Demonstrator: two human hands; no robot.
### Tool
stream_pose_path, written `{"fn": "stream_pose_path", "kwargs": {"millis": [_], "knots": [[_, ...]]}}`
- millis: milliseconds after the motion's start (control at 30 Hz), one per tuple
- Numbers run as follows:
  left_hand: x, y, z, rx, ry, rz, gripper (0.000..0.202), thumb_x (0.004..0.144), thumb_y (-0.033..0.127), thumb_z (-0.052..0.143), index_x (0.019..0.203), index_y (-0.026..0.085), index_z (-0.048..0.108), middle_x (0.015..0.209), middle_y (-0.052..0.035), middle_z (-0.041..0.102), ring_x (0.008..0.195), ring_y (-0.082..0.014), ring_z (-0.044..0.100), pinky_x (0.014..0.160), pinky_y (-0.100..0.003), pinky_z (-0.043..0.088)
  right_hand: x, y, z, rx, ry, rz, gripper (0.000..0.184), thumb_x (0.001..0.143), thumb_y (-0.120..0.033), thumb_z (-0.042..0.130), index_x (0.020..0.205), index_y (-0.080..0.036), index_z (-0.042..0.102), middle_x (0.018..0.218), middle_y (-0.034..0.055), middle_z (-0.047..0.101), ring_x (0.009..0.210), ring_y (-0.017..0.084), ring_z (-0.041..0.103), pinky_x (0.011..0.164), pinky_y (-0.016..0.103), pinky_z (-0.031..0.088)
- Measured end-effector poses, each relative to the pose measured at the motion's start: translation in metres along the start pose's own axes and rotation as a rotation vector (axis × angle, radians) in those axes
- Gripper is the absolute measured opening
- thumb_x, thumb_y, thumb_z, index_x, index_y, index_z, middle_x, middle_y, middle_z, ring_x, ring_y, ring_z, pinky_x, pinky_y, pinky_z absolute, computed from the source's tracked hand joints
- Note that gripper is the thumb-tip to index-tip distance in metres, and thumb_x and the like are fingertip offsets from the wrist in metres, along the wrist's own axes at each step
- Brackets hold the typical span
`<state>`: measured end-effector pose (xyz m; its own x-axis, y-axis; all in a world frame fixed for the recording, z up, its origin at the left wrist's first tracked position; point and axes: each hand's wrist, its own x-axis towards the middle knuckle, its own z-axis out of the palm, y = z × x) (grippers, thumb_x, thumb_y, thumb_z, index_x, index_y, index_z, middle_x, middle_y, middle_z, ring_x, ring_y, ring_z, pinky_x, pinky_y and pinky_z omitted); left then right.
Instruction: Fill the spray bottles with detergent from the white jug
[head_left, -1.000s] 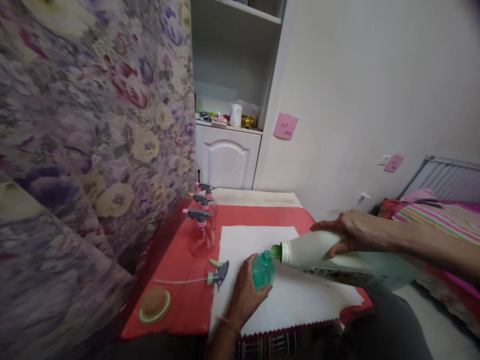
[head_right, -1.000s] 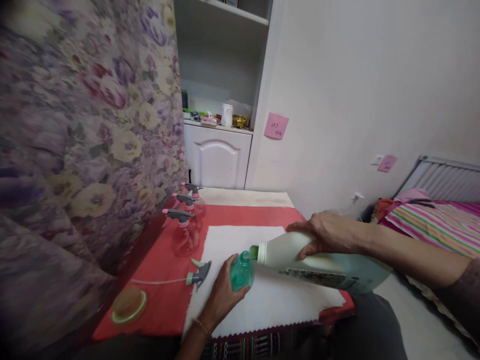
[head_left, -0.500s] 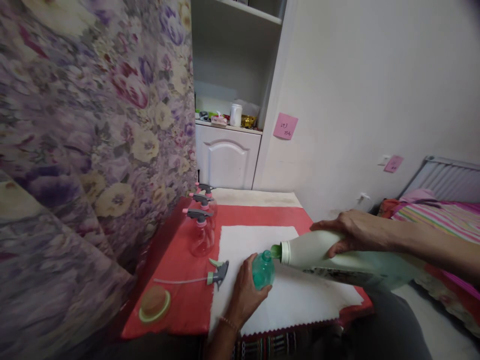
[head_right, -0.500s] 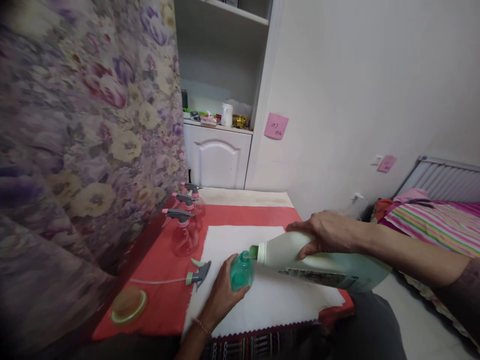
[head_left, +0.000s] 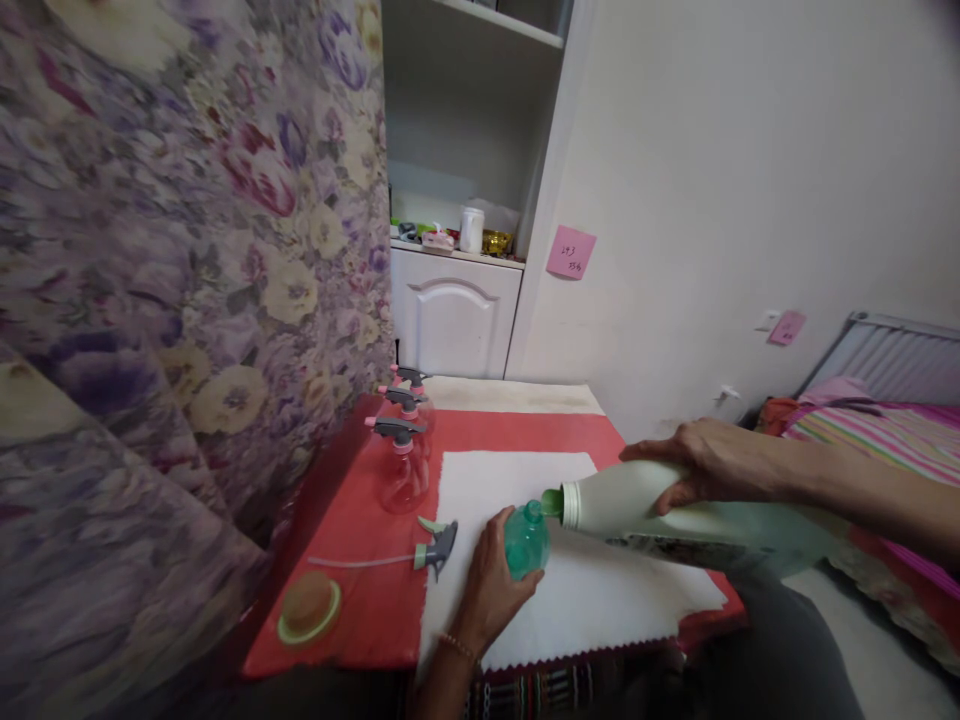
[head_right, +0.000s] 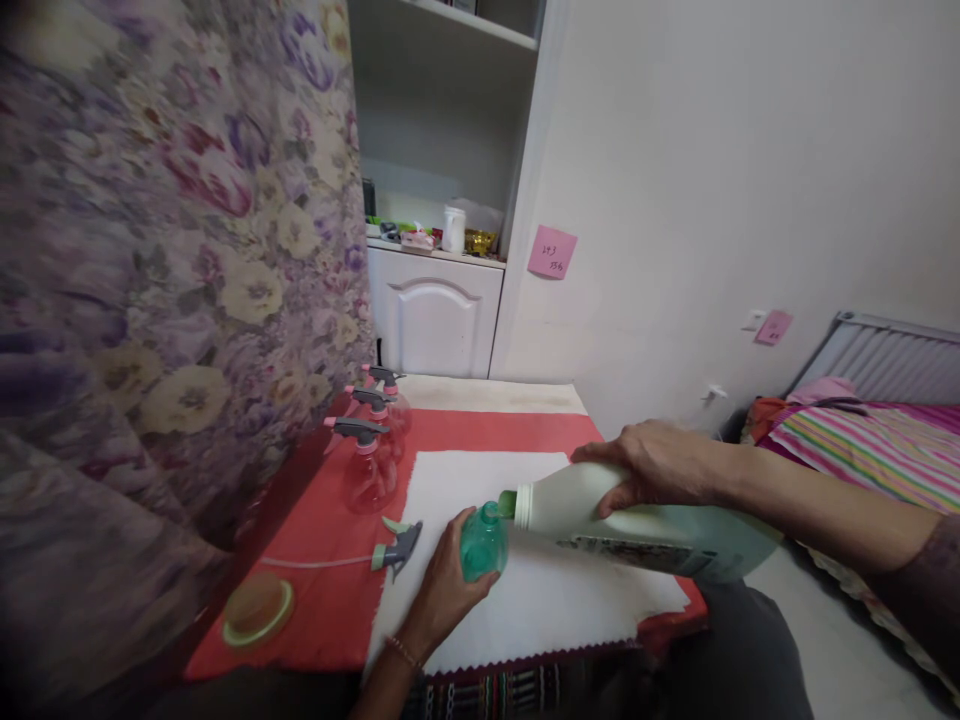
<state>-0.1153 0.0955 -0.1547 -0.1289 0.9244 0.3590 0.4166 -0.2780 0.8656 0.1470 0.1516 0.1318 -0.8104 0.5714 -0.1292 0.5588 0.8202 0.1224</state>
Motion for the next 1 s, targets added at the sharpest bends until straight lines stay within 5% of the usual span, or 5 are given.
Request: {"fn": "stream_pose_path", "kwargs": {"millis": [700, 1000], "knots": [[0.000, 0.001, -0.001, -0.055, 0.011, -0.022, 0.079, 0.063, 0.015, 0.071, 0.136, 0.024, 0.041, 0.139, -0.0124, 0.052, 0.133, -0.0310, 0.045, 0.114, -0.050, 0.033, -0.002, 0.005, 0.008, 0.041, 0.031, 0.026, 0.062, 0.084, -0.065, 0.056, 0.131, -0.025, 0.059, 0.060, 0.0041, 0.068, 0.051, 0.021, 0.063, 0.049, 0.028, 0.035], [0.001, 0.005, -0.004, -0.037, -0.040, -0.052, 0.087, 0.060, 0.013, 0.075, 0.139, 0.021, 0.038, 0.142, -0.0132, 0.048, 0.134, -0.0308, 0.043, 0.115, -0.049, 0.030, -0.014, 0.009, 0.033, 0.315, 0.010, 0.147, 0.062, 0.082, -0.063, 0.060, 0.133, -0.027, 0.057, 0.072, 0.0018, 0.070, 0.059, 0.020, 0.062, 0.052, 0.027, 0.042]]}}
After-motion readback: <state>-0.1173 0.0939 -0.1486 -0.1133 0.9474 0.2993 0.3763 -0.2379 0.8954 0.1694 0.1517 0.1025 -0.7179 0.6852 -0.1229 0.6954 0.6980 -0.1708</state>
